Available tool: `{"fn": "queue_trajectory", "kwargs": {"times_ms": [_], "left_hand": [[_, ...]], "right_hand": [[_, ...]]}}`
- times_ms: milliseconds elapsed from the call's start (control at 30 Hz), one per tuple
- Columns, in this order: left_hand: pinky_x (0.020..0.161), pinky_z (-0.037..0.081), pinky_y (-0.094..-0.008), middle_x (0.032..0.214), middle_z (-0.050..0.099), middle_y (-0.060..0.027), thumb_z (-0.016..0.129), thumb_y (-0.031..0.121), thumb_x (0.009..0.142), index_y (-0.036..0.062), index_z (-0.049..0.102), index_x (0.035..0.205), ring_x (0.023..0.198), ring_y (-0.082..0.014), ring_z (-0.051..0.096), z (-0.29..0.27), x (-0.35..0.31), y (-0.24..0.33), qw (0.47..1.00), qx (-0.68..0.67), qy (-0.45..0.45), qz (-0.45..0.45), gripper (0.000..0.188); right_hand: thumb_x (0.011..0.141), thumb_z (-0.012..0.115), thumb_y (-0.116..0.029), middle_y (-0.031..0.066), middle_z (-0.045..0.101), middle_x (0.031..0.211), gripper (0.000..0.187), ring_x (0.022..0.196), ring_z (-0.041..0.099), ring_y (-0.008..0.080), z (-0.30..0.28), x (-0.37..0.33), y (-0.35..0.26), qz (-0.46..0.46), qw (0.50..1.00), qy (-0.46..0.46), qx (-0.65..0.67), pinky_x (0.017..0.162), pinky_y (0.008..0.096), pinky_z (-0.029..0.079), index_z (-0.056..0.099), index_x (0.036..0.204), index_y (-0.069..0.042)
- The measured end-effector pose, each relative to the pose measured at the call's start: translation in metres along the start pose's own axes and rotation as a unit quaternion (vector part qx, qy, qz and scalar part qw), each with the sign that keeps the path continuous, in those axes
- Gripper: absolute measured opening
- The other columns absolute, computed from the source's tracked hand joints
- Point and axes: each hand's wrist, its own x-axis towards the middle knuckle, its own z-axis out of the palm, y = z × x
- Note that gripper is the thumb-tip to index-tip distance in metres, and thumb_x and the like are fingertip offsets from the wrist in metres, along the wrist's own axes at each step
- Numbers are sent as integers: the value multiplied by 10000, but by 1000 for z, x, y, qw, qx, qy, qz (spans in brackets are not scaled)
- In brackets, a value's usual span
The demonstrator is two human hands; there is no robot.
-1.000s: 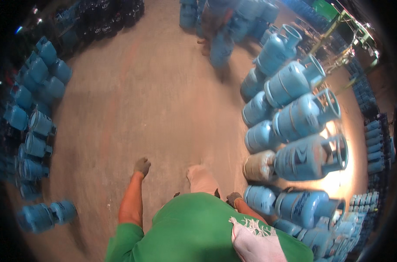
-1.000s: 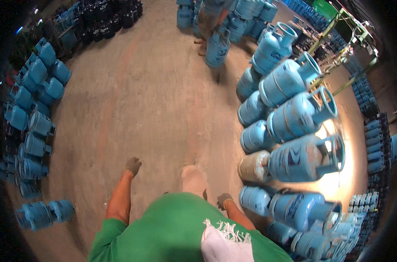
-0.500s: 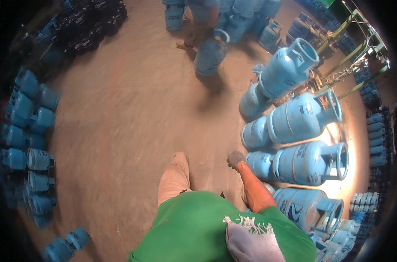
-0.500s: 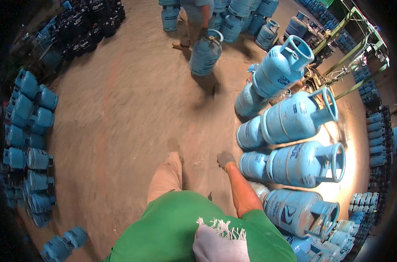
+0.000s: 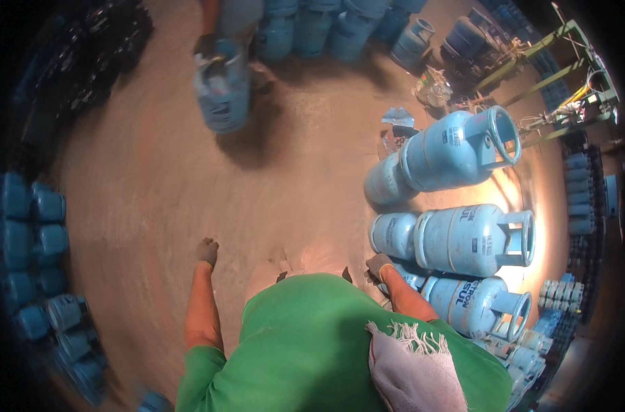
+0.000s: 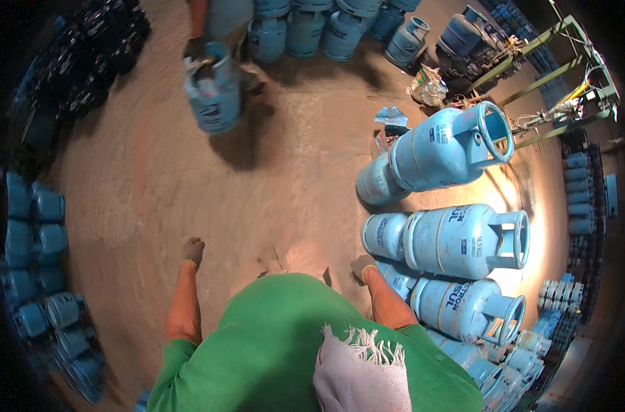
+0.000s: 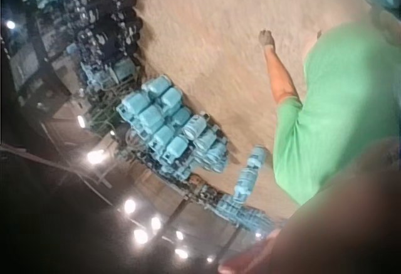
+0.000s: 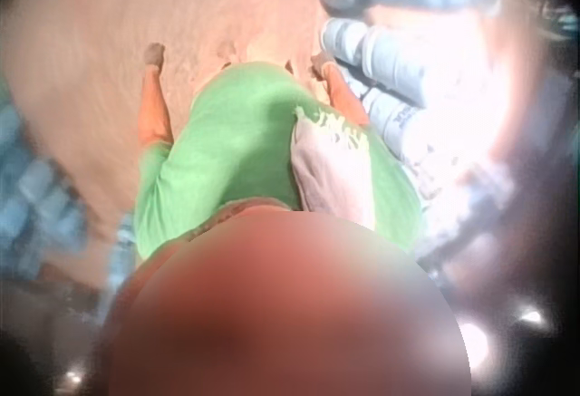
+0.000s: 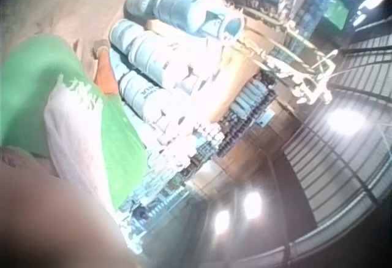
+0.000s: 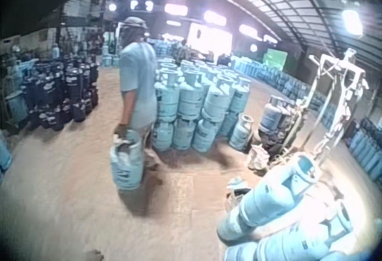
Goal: The person repeatedly picks up light-blue gas cylinders from a stack, carries them across the warehouse floor, and places them into a new stack. The worker handles one cylinder at a time, walking between stacks and repeating the cycle.
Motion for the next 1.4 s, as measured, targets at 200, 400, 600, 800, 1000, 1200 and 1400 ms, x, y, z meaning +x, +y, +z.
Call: {"fn": "queue_trajectory", "kwargs": {"times_ms": [200, 400, 600, 800, 1000, 1200, 1400], "left_hand": [[1153, 491, -406, 1412, 724, -257, 710, 253, 933, -61, 698, 1411, 1347, -360, 668, -11, 126, 168, 997, 6, -47, -55, 573], [1219, 446, -477, 1540, 614, -338, 666, 585, 1020, -123, 620, 1479, 1486, -424, 570, 49, 174, 232, 993, -26, -53, -100, 845], [1181, 464, -488, 1482, 640, -370, 688, 551, 993, -122, 648, 1454, 1413, -462, 620, 106, 192, 319, 961, -7, -124, -247, 817], [1242, 406, -497, 1556, 571, -382, 598, 638, 1013, -144, 588, 1496, 1477, -485, 554, 154, 294, 499, 993, 17, -79, -88, 919], [1197, 457, -478, 1449, 675, -332, 604, 625, 1029, -74, 676, 1435, 1392, -450, 633, 202, 497, 749, 989, 17, -114, 92, 811], [1299, 344, -432, 1613, 574, -259, 514, 605, 1130, -45, 614, 1519, 1532, -392, 506, 297, 630, 1052, 955, -37, -95, 280, 764], [1206, 441, -449, 1543, 608, -260, 544, 594, 1110, -32, 573, 1526, 1437, -408, 582, 381, 690, 1372, 858, -290, -29, 423, 752]], "right_hand": [[1029, 668, -312, 162, 809, 1254, 302, 1164, 779, 352, -116, 111, -62, -117, 988, 79, -61, 979, 462, 610, 801, 1253, -158], [1104, 541, -229, 107, 807, 1029, 256, 833, 803, 248, -262, 185, -148, -205, 955, 77, -202, 620, 419, 611, 737, 1200, -95], [1083, 578, -280, 121, 792, 998, 246, 808, 782, 275, -460, 191, -238, -131, 981, 119, -81, 647, 448, 601, 694, 1232, -121], [1109, 530, -275, 143, 805, 1085, 299, 910, 794, 294, -628, 227, -262, -83, 974, 145, 153, 797, 459, 628, 685, 1321, -133], [1099, 530, -244, 209, 811, 1214, 414, 1121, 795, 362, -688, 280, -215, -110, 864, 314, -379, 893, 524, 640, 671, 1429, -38], [984, 692, -301, 242, 819, 1020, 283, 968, 811, 417, -733, 214, -250, 7, 972, 161, 169, 826, 526, 646, 807, 1069, -57], [1002, 665, -290, 186, 827, 1055, 236, 936, 819, 338, -824, 177, -298, -36, 978, 204, -7, 817, 491, 649, 785, 1051, -94]]}}
